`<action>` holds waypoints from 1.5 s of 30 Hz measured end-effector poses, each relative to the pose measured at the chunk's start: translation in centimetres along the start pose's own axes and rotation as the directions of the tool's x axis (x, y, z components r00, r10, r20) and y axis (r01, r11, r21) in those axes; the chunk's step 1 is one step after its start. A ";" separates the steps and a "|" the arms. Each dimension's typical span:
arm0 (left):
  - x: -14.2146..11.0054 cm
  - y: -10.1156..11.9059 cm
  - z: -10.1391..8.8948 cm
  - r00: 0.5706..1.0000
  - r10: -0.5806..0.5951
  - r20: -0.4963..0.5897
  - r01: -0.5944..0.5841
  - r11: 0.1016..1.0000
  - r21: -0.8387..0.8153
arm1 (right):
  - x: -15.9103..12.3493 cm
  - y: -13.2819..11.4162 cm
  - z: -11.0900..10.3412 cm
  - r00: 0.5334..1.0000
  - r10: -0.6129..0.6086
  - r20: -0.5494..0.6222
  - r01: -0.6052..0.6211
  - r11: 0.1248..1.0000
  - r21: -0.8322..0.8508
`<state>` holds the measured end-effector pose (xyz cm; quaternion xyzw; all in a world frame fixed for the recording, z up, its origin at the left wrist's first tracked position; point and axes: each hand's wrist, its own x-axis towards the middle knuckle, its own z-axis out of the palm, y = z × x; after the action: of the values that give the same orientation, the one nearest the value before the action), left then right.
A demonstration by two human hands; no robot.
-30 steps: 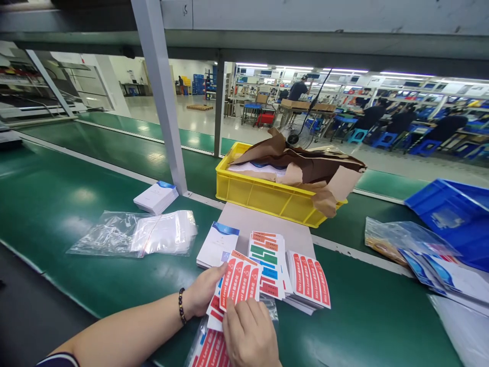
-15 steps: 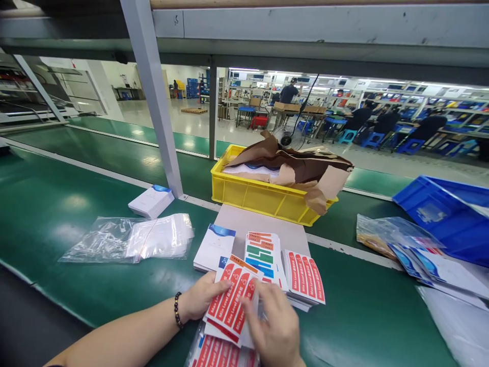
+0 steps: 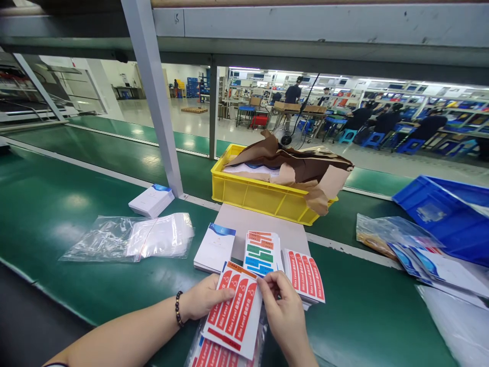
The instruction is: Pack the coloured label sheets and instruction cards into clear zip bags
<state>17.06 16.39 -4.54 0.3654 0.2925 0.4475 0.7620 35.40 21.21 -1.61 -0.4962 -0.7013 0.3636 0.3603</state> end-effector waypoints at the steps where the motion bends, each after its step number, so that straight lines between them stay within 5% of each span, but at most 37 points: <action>1: 0.0 -0.1 0.0 1.000 0.001 0.008 -0.001 1.000 0.005 | 0.0 -0.1 0.2 0.999 0.033 -0.011 -0.032 0.996 0.085; 5: -0.2 0.0 0.0 1.000 0.003 0.030 -0.004 1.000 0.016 | -0.4 -0.9 0.9 0.965 0.203 0.164 -0.258 0.835 0.486; 8: -0.6 0.9 0.0 0.999 0.000 0.055 -0.010 0.985 0.174 | -0.3 -1.1 0.4 0.923 0.224 0.312 -0.369 0.745 0.556; 10: -0.8 1.7 0.0 0.997 0.025 0.074 -0.053 0.907 0.417 | 0.3 -0.8 -0.4 0.941 0.249 0.230 -0.338 0.731 0.593; 13: -0.9 2.8 0.0 0.987 0.127 0.102 -0.160 0.646 0.746 | 1.5 0.1 -1.5 0.938 0.346 -0.030 -0.224 0.668 0.710; 16: -0.9 3.3 0.2 0.968 0.157 0.194 -0.249 0.526 0.814 | 1.7 0.8 -1.4 0.933 0.353 -0.064 -0.196 0.649 0.735; 22: -0.8 3.4 0.2 0.961 0.263 0.088 -0.237 0.615 0.752 | 1.0 1.2 -1.5 0.968 0.242 0.072 -0.234 0.756 0.611; 29: -0.6 2.3 0.3 0.929 0.363 0.073 -0.296 0.608 0.737 | 0.6 -0.8 -1.0 0.948 0.184 0.261 -0.297 0.805 0.514; 35: -0.5 1.6 0.4 0.904 0.428 -0.005 -0.305 0.651 0.695 | -0.1 -1.3 -0.2 0.954 0.208 0.218 -0.293 0.808 0.511; 40: -0.4 2.0 0.4 0.899 0.436 -0.046 -0.286 0.662 0.693 | -0.1 -0.1 -0.3 0.984 0.177 0.031 -0.175 0.899 0.403; 43: -0.6 2.1 0.4 0.871 0.487 -0.068 -0.319 0.665 0.676 | -0.1 -0.5 -0.4 0.974 0.011 0.227 -0.061 0.975 0.215; 45: -0.6 2.2 0.5 0.861 0.499 -0.100 -0.323 0.688 0.650 | -0.1 -1.1 -0.5 0.892 -0.129 0.434 0.094 0.990 0.102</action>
<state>16.13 16.40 -2.43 0.5843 0.4317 0.5336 0.4330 35.38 20.95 -0.42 -0.3458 -0.7768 0.4722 0.2324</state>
